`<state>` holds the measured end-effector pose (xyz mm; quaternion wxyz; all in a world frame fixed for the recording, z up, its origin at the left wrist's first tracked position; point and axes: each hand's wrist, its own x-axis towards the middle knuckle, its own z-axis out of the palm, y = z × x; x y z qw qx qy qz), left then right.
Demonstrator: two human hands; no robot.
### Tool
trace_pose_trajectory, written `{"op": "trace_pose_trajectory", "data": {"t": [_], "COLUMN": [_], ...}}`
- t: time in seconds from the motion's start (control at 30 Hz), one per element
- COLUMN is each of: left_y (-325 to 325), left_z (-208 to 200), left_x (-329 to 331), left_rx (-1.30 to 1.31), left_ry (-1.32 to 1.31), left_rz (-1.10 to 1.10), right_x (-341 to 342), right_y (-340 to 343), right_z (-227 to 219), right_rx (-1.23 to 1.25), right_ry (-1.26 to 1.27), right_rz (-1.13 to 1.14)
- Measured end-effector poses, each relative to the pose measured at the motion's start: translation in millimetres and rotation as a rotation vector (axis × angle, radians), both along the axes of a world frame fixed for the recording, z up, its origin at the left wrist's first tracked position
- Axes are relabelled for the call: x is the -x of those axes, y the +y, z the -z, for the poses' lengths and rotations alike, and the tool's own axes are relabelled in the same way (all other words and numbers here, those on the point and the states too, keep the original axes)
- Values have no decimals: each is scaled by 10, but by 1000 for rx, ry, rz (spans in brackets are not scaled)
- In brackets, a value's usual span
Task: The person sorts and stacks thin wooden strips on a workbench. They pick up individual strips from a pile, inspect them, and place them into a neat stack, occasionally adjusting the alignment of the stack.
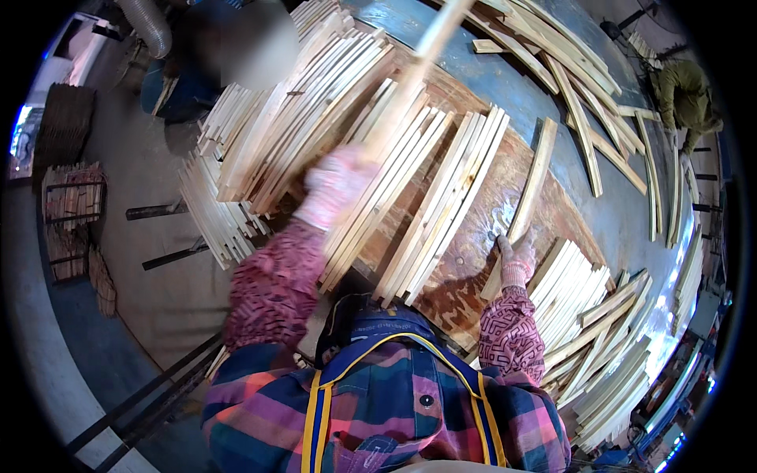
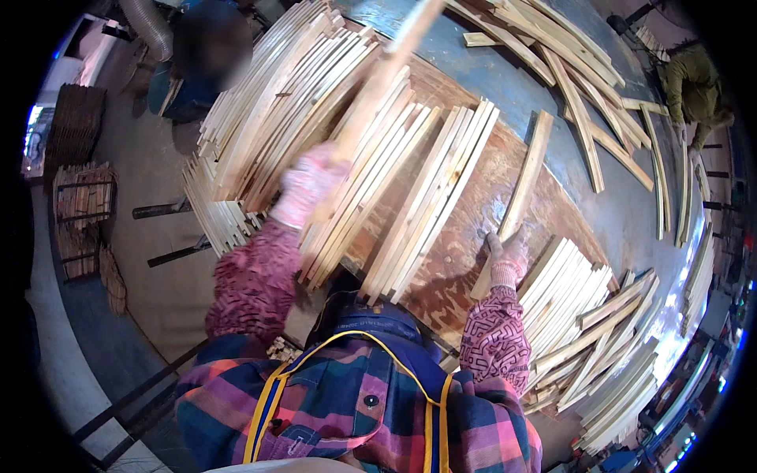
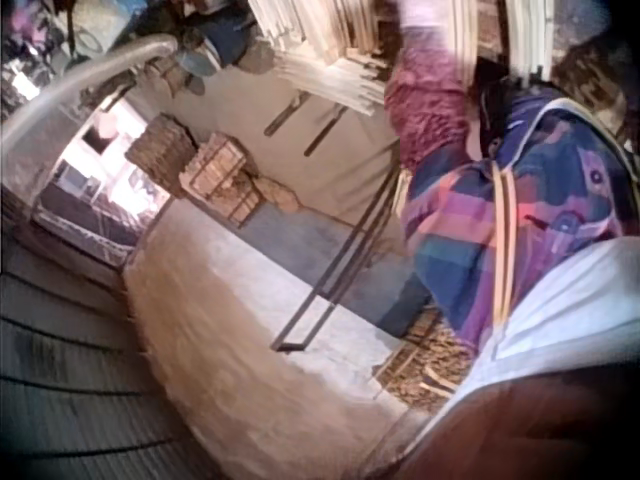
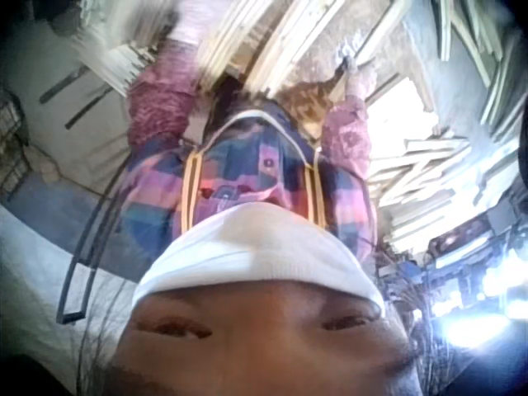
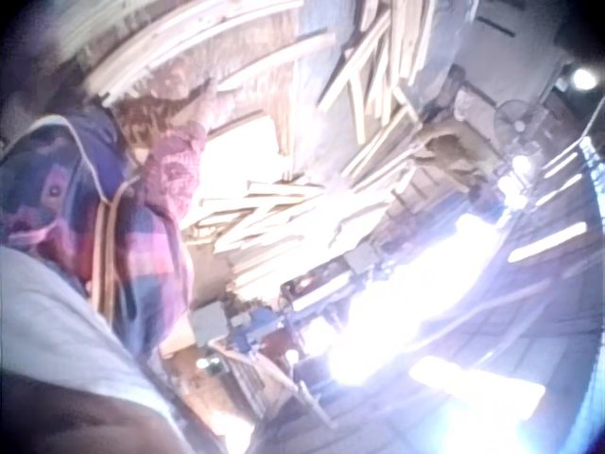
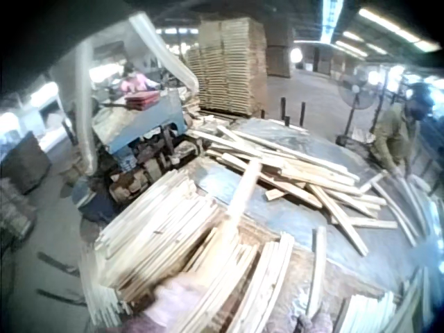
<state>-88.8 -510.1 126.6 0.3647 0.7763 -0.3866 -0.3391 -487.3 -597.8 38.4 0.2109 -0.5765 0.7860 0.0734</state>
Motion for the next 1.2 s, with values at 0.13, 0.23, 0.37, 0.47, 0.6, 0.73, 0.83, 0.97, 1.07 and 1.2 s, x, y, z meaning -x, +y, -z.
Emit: {"op": "trace_pose_trajectory", "data": {"t": [0.13, 0.23, 0.37, 0.47, 0.6, 0.73, 0.83, 0.97, 1.07, 1.2], "left_y": [449, 733, 639, 626, 366, 366, 334, -165, -179, -320], "left_z": [113, 163, -442, -448, -116, 452, 462, -15, -1, 634], "left_x": [-951, -1443, -2256, -3069, -3562, -3927, -3913, -2699, -1692, 211], "left_rx": [-37, 99, -171, -368, -189, -327, -569, -243, -122, -422], "left_ry": [-562, -855, -898, -1007, -718, -680, -770, -968, -2166, -4295], "left_rz": [-26, -51, -272, -310, -327, -210, -320, -235, -110, -1134], "right_x": [37, 84, -64, -51, -125, -135, -265, 105, 138, 33], "right_y": [40, 79, 132, 150, 76, -68, -166, -37, 36, 91], "right_z": [52, 106, -80, -7, -165, -216, -284, -228, -76, 130], "right_rx": [48, 64, 52, 87, 52, -51, -98, -73, -47, 7], "right_ry": [-15, -24, -1, -28, -1, 78, 37, -428, -1000, -1377], "right_rz": [-13, -40, -7, -21, 53, -41, -14, 81, 224, 488]}}
